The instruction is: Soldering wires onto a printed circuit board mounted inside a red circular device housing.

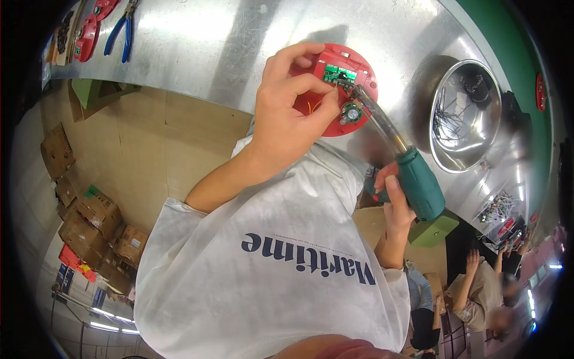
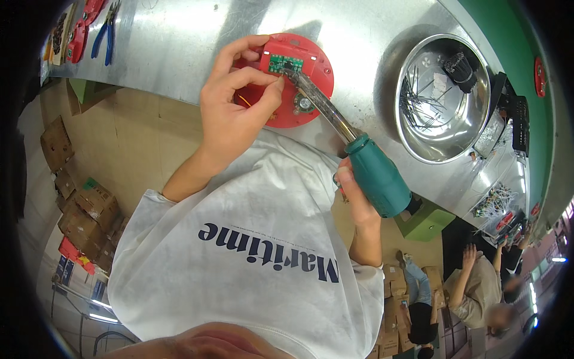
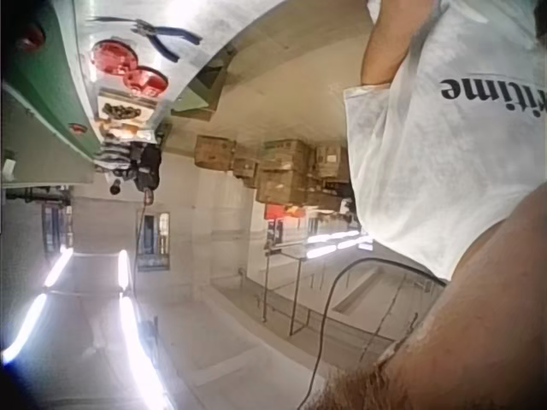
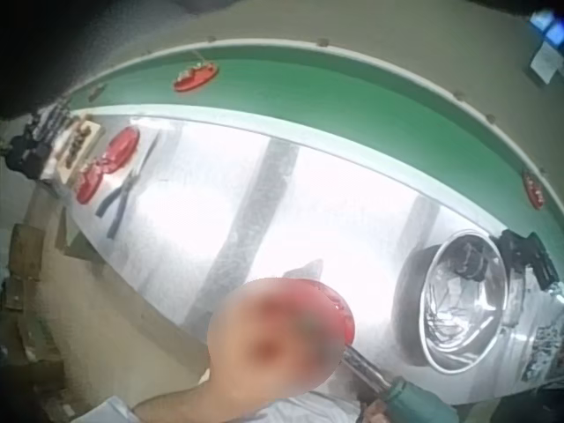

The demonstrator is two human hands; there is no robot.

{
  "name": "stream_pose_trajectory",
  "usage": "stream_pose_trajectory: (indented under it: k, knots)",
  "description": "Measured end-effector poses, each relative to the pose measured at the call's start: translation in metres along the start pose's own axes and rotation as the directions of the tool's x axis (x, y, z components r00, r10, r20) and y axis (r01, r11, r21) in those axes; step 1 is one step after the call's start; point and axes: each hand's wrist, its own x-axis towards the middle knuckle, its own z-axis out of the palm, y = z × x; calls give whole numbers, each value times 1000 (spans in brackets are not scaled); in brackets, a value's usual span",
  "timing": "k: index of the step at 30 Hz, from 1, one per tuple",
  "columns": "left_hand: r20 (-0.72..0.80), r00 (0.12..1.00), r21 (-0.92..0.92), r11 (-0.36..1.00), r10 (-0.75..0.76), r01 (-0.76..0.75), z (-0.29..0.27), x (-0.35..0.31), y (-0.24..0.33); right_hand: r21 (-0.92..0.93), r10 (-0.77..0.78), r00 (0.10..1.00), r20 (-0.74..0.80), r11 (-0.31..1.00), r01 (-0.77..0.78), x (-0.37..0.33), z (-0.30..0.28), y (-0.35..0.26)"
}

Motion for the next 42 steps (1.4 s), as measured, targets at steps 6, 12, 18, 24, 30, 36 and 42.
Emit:
stream_pose_trajectory:
  k: [6, 12, 18, 24, 30, 36, 42]
  knots:
    - [5, 1000, -17, 1000, -5, 5, 1, 1, 0, -11, 16, 999, -31, 1000, -16, 2, 2, -3]
    - [6, 1000, -12, 1000, -7, 7, 0, 0, 1, -118, -81, 996, -42, 990, 75, 2, 4, 3]
    - [13, 1000, -2, 1000, -12, 12, 2, 1, -3, -119, -114, 993, -32, 987, 109, 6, 9, 4]
    - [14, 999, -16, 999, -33, 33, 0, 2, 1, -132, -115, 993, -23, 985, 111, 6, 9, 0]
    - [15, 1000, -18, 1000, -9, 9, 0, 4, 1, 264, -1, 999, -43, 964, 13, -1, -3, 11]
    - [26, 999, -19, 999, -34, 34, -1, 4, 3, 397, -92, 972, -214, 902, 172, -16, -24, 22]
    - [63, 997, -12, 999, -52, 52, -2, 6, 7, 408, -199, 935, -294, 858, 311, -29, -58, 47]
